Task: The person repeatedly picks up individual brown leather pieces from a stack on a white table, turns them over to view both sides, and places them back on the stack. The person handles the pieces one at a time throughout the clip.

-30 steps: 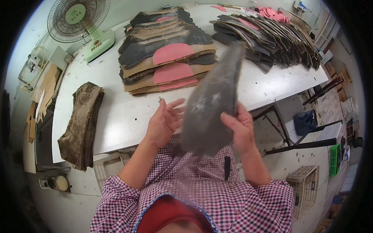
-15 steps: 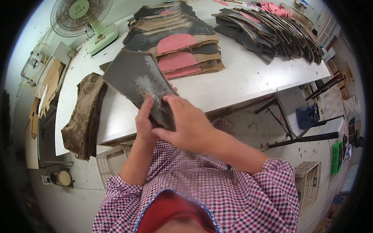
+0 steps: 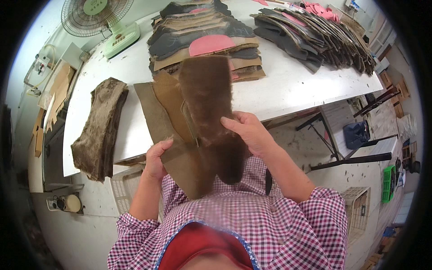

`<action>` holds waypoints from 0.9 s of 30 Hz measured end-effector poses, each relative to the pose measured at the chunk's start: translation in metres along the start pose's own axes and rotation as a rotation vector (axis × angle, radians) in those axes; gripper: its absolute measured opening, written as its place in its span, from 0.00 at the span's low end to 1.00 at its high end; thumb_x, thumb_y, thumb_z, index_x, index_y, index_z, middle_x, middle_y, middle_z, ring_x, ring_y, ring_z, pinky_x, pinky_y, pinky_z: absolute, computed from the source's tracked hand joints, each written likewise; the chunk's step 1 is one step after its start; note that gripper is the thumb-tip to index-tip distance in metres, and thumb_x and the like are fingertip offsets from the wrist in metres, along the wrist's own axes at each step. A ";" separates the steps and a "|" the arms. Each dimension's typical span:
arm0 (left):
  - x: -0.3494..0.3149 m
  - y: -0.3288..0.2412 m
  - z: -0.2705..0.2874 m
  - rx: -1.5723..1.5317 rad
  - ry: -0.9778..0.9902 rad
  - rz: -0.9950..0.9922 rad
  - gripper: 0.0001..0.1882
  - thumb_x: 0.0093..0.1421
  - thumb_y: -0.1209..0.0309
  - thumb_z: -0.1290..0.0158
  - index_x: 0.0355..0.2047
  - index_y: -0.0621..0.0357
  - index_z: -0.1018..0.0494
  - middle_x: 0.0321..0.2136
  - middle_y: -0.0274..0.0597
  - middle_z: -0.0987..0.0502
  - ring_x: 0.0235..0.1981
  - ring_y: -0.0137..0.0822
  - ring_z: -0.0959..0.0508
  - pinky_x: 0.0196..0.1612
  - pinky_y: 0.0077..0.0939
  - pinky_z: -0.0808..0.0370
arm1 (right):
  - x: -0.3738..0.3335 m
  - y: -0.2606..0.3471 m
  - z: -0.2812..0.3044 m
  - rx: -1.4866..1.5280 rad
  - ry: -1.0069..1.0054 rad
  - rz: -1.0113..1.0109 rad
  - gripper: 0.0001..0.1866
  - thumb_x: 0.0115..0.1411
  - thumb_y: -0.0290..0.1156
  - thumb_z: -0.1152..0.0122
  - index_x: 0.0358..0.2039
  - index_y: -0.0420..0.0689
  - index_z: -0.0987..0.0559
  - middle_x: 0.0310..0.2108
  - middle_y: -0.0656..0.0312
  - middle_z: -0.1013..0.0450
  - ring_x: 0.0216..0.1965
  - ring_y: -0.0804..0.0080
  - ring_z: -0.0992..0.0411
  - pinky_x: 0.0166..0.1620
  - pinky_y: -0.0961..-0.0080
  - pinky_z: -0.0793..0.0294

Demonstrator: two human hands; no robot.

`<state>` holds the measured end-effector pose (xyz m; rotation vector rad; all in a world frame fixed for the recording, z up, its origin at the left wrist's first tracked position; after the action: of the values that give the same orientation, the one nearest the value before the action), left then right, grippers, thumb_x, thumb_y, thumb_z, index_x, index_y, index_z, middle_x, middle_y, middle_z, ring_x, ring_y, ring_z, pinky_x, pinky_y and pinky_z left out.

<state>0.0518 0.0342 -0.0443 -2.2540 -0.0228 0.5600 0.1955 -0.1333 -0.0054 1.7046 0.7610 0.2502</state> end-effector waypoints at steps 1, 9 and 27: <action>0.000 0.000 -0.002 -0.029 0.007 -0.009 0.22 0.62 0.68 0.54 0.52 0.72 0.32 0.49 0.53 0.26 0.49 0.46 0.24 0.55 0.38 0.29 | 0.001 -0.001 -0.001 -0.020 0.001 0.003 0.12 0.61 0.31 0.43 0.35 0.34 0.22 0.25 0.66 0.27 0.28 0.77 0.31 0.36 0.80 0.29; -0.021 0.001 -0.050 -0.512 0.327 -0.107 0.27 0.56 0.69 0.54 0.55 0.72 0.36 0.52 0.54 0.29 0.53 0.48 0.27 0.57 0.42 0.31 | 0.014 0.038 -0.001 -0.556 -0.118 0.438 0.10 0.63 0.30 0.46 0.32 0.36 0.22 0.23 0.68 0.28 0.28 0.84 0.35 0.33 0.82 0.32; -0.011 0.000 -0.075 -0.232 0.173 -0.186 0.33 0.56 0.67 0.58 0.61 0.72 0.46 0.58 0.57 0.36 0.58 0.51 0.33 0.62 0.45 0.39 | -0.053 0.084 -0.047 -0.779 -0.101 0.758 0.08 0.55 0.25 0.37 0.35 0.38 0.23 0.29 0.57 0.26 0.25 0.66 0.25 0.30 0.74 0.25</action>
<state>0.0717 -0.0209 0.0037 -2.4850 -0.2179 0.2728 0.1594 -0.1364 0.0979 1.1592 -0.1146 0.8517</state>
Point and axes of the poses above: each hand's wrist, its own x-axis towards the middle knuckle, its own z-axis out of the back of the hand, y = z × x, the point moved 9 cm from there along x, towards the middle knuckle
